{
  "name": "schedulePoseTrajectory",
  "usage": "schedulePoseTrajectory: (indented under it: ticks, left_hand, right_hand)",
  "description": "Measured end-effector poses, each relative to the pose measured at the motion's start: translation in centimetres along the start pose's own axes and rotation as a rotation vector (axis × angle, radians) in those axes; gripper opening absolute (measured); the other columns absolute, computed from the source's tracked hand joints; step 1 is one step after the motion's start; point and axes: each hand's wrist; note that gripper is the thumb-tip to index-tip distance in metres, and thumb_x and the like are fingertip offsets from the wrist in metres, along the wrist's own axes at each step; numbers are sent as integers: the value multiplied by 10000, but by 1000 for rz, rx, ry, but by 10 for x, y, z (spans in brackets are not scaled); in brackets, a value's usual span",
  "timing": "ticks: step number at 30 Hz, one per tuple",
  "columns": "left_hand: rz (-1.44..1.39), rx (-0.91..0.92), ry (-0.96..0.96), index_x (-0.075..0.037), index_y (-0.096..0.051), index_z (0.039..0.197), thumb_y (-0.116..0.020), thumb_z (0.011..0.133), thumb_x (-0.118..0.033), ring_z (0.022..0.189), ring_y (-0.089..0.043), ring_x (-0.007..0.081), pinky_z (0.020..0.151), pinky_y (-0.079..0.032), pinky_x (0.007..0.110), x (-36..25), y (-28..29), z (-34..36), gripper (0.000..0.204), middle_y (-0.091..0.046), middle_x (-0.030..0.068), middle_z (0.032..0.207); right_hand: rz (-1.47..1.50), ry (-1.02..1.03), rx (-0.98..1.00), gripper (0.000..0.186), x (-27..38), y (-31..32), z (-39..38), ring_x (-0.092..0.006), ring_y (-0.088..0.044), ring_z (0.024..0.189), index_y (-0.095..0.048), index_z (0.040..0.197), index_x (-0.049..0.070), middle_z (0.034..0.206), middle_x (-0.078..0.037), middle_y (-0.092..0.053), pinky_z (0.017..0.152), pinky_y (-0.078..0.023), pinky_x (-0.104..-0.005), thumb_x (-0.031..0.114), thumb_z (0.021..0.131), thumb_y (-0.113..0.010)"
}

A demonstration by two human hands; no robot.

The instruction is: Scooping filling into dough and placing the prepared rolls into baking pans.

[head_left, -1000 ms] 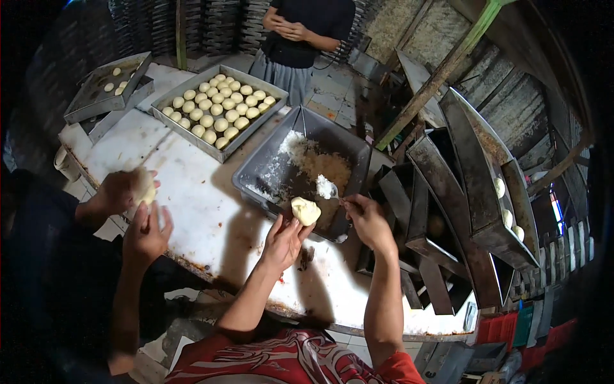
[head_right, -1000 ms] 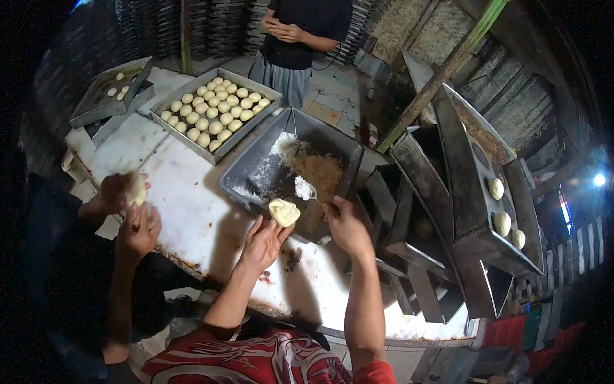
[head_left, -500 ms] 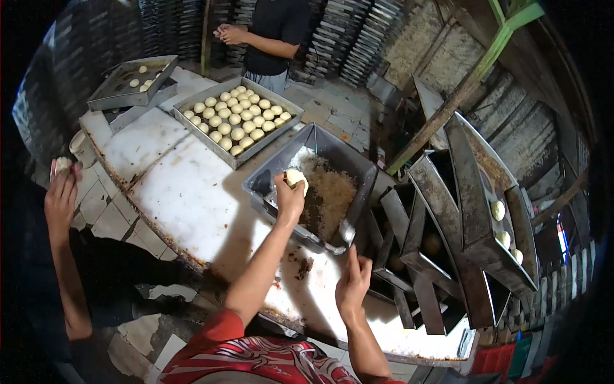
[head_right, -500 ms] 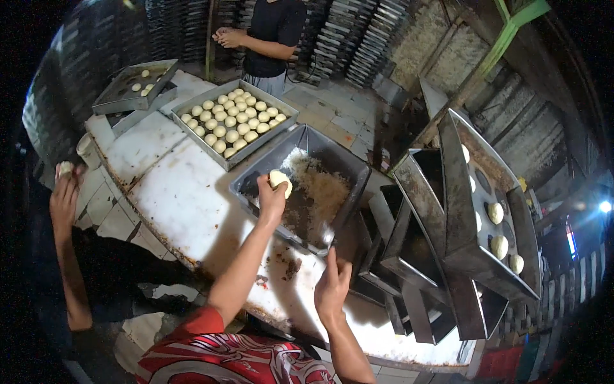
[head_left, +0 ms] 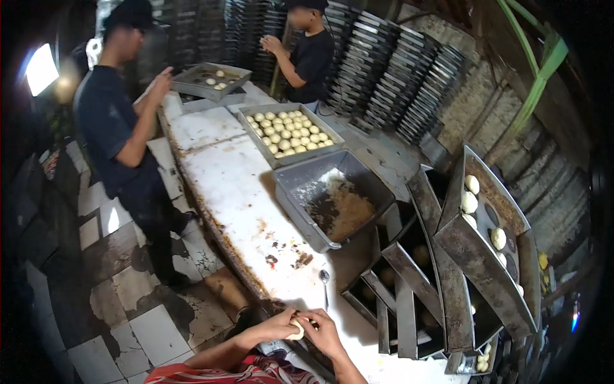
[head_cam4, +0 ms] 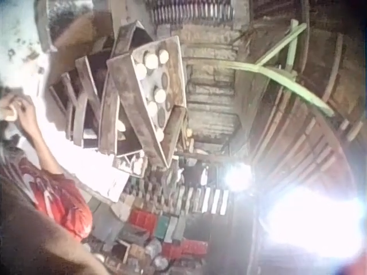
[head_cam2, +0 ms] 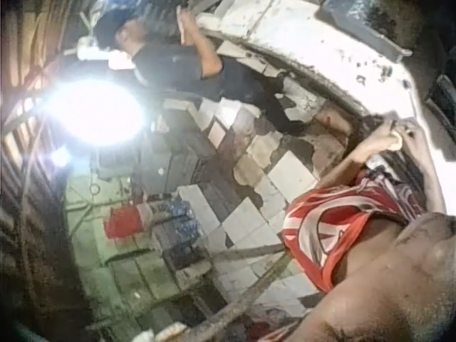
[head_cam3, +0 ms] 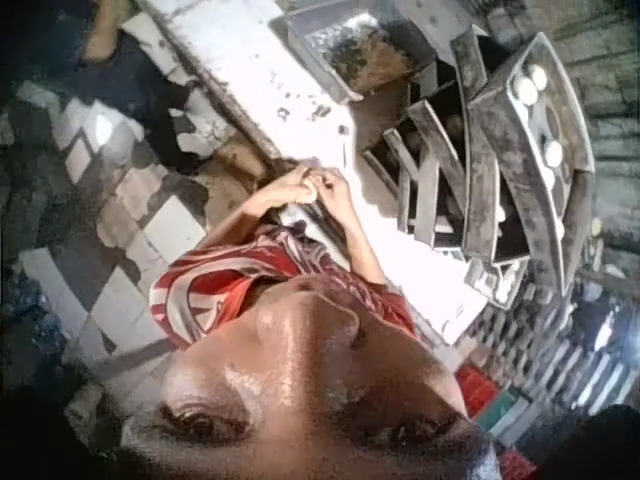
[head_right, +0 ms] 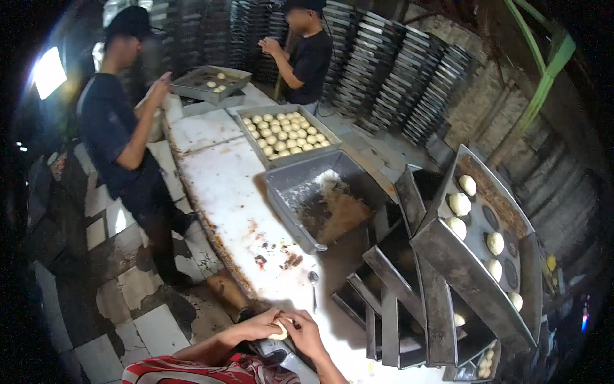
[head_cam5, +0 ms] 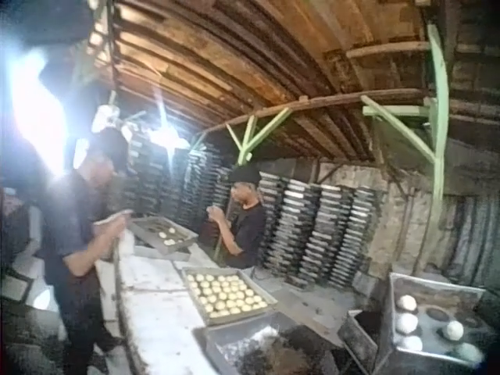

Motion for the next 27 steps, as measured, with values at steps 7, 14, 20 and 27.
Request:
schedulePoseTrajectory:
  ticks: [7,14,20,27]
  left_hand:
    - [-886,-237,122,-7,-481,1037,-404,777,9,795,-552,249,576,-478,314,0,-10,-43,271,-564,161,907]
    - [-320,323,106,-23,-368,1250,-412,923,-159,1003,-456,136,852,-384,281,34,-39,-54,357,-482,68,1105]
    - [-80,532,-102,-3,-400,1213,-433,940,-224,879,-522,139,785,-429,244,22,-88,-42,353,-521,41,972]
    - [-351,281,64,56,-379,1164,-566,869,-192,851,-535,147,682,-475,253,59,-246,-29,429,-535,151,969]
  right_hand:
    - [-480,533,-215,137,-4,-62,-75,-269,-581,799,-596,836,-16,868,-124,-592,718,-489,-335,45,737,-669]
    - [-319,-93,-51,275,29,-22,-113,-383,-600,799,-495,1053,-47,880,-249,-604,710,-468,-433,134,849,-530]
    - [682,-323,-523,117,-19,7,-146,-211,-594,680,-492,761,-20,788,-144,-579,648,-509,-309,-115,755,-559]
    - [-723,66,-827,183,-59,42,-249,-368,-482,919,-632,894,-4,953,-199,-563,823,-377,-454,153,818,-575]
Point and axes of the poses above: each hand's wrist, its own z-axis towards the middle knuckle, its own y-axis out of the back of the hand, x = y × z
